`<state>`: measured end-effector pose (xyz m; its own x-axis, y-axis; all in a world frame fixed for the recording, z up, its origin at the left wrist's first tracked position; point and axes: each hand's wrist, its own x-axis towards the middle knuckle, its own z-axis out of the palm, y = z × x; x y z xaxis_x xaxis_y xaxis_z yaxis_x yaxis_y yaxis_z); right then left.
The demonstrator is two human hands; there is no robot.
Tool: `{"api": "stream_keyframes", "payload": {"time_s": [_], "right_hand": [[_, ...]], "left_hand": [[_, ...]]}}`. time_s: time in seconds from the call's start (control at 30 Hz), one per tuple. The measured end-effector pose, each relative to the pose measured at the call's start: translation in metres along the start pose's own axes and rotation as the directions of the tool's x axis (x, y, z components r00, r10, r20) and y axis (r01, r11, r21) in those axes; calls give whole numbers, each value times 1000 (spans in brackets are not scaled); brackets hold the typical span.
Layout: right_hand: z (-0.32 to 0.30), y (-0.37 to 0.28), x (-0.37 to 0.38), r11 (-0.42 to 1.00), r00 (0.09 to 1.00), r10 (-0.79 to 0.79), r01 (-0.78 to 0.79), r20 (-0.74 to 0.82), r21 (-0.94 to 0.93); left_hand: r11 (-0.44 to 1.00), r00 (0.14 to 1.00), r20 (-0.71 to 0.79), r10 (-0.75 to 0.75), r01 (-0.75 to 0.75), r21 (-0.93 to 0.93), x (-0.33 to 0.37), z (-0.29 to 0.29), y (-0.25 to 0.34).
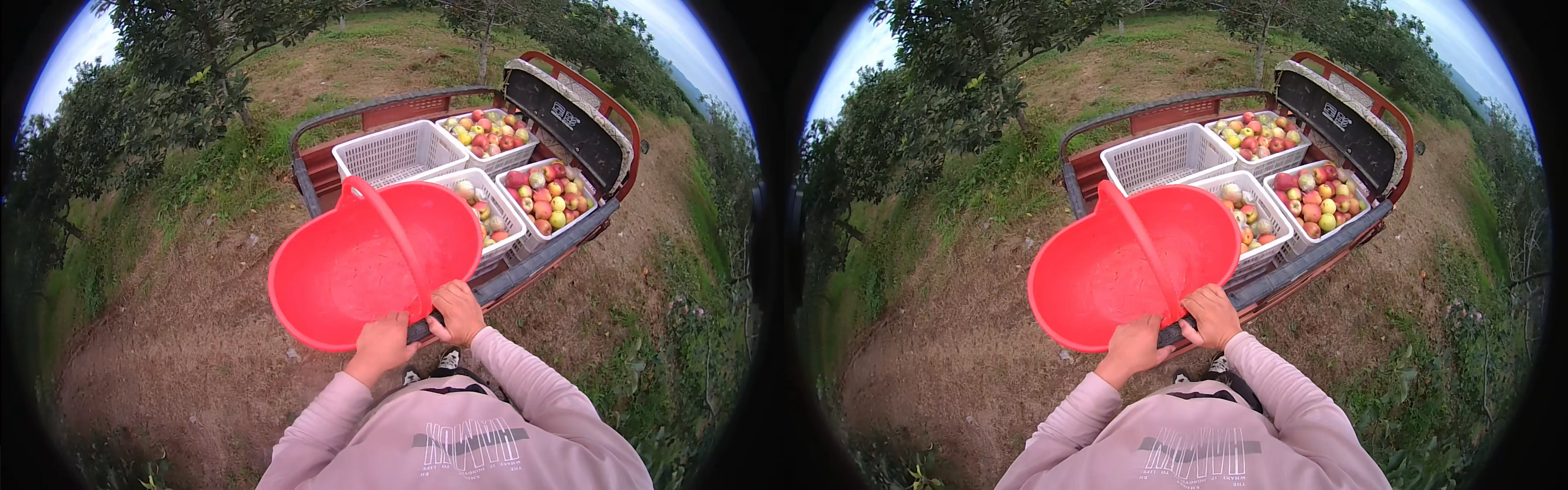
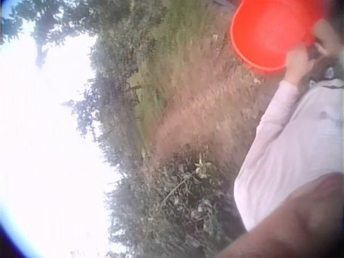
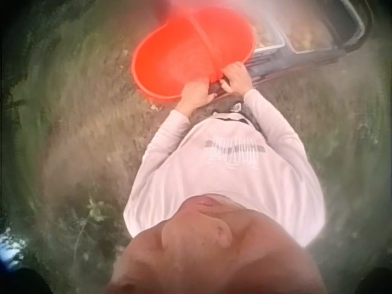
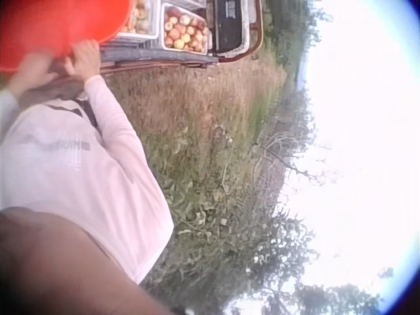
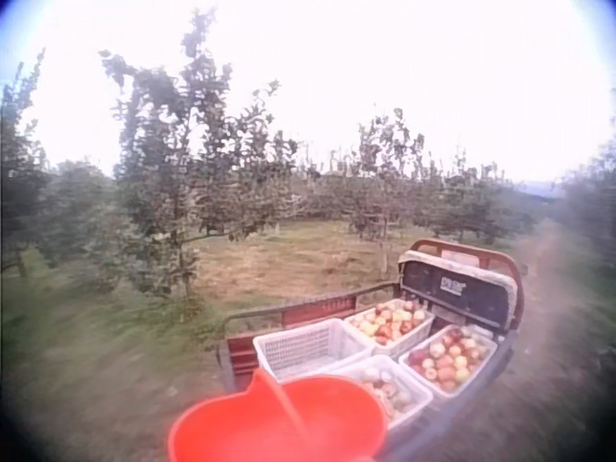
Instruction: The person transfers apples from a red bucket into white plastic crates on a cart. They handle the apples one at a time, placing them into the crates. The person then empties the bucket and sets it aside.
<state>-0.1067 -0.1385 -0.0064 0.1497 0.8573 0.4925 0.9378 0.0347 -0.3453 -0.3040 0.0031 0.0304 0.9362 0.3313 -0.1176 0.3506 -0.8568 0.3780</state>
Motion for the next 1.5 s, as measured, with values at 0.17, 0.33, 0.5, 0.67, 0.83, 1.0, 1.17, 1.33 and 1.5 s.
{"api": "stream_keyframes", "payload": {"time_s": [0.17, 0.33, 0.5, 0.67, 0.83, 1.0, 1.17, 1.33, 1.5], "right_hand": [[7, 0, 4, 999, 998, -39, 38, -41, -32], [7, -2, 4, 999, 998, -20, 18, -54, -33], [14, -2, 5, 998, 996, -35, 30, -80, -64], [10, -5, 6, 997, 997, -33, 27, -77, -70], [11, -5, 7, 997, 996, -39, 33, -85, -69], [13, -3, 5, 997, 997, -32, 27, -67, -72], [15, 0, 4, 995, 995, -54, 46, -87, -87], [16, 0, 4, 994, 994, -62, 53, -94, -100], [17, 0, 2, 994, 995, -54, 45, -89, -98]], "left_hand": [[999, 998, 48, -45, 47, -26, 0, 2, -3], [999, 999, 34, -26, 27, -42, 3, 0, 0], [998, 1000, 12, -2, 2, -66, 1, 7, -6], [997, 998, 58, -23, 27, -78, 3, -2, 0], [995, 996, 76, -45, 51, -82, 3, -2, 0], [995, 997, 73, -36, 43, -94, 4, -3, 0], [994, 997, 65, -34, 40, -99, 4, -3, 0], [994, 998, 61, -31, 37, -104, 5, 0, -1], [994, 998, 62, -18, 25, -106, 4, -1, -2]]}}
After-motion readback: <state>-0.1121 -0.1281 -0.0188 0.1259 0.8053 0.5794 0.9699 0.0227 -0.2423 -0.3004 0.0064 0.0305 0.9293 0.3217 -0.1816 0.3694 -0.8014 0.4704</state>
